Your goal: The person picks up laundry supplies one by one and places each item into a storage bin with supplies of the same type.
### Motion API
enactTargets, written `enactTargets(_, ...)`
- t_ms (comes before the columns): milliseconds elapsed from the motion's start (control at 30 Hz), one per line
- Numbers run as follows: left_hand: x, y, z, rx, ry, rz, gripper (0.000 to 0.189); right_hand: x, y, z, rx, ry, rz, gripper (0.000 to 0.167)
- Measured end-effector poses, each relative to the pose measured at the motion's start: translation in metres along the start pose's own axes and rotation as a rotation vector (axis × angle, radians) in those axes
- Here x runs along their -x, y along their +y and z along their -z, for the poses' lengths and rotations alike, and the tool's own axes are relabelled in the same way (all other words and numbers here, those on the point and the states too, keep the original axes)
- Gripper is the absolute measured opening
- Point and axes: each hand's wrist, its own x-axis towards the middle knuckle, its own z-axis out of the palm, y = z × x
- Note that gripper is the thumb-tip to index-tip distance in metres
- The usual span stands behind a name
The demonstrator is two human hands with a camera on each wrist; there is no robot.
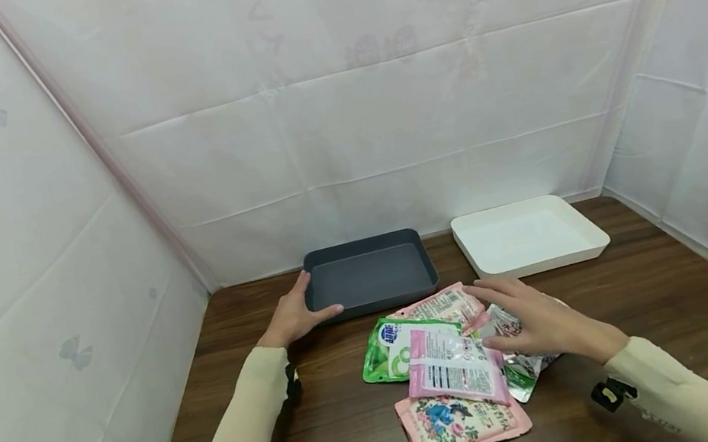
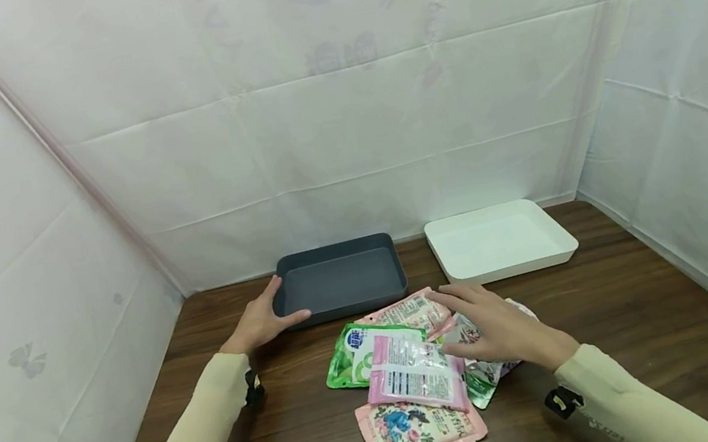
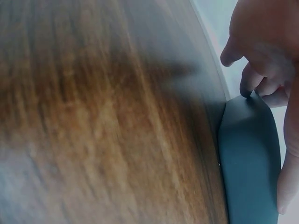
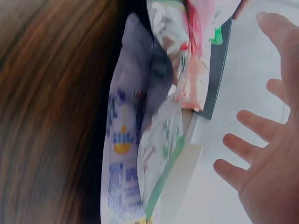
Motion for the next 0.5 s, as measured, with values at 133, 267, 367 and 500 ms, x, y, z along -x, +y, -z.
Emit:
enactTargets(133, -0.001, 0.0, -0.001, -0.003, 0.002, -0.003, 0.12, -0.001, -0.01, -0.004, -0.005, -0.002, 0.016, 0.084)
enactTargets(267, -0.001, 0.0, -0.001, -0.004, 0.003, -0.004, 0.12, -0.002, -0.017, -0.008, -0.01, -0.019, 0.005, 0.085)
enactTargets(367, -0.001, 0.001, -0.002, -0.009, 0.006, -0.006, 0.121, -0.002, -0.021, -0.01, -0.014, -0.041, 0.004, 0.086)
enactTargets(500, 0.0, 0.003, -0.002, -0.01, 0.009, -0.004, 0.12, -0.002, -0.027, -0.012, 0.015, -0.059, 0.026, 0.086)
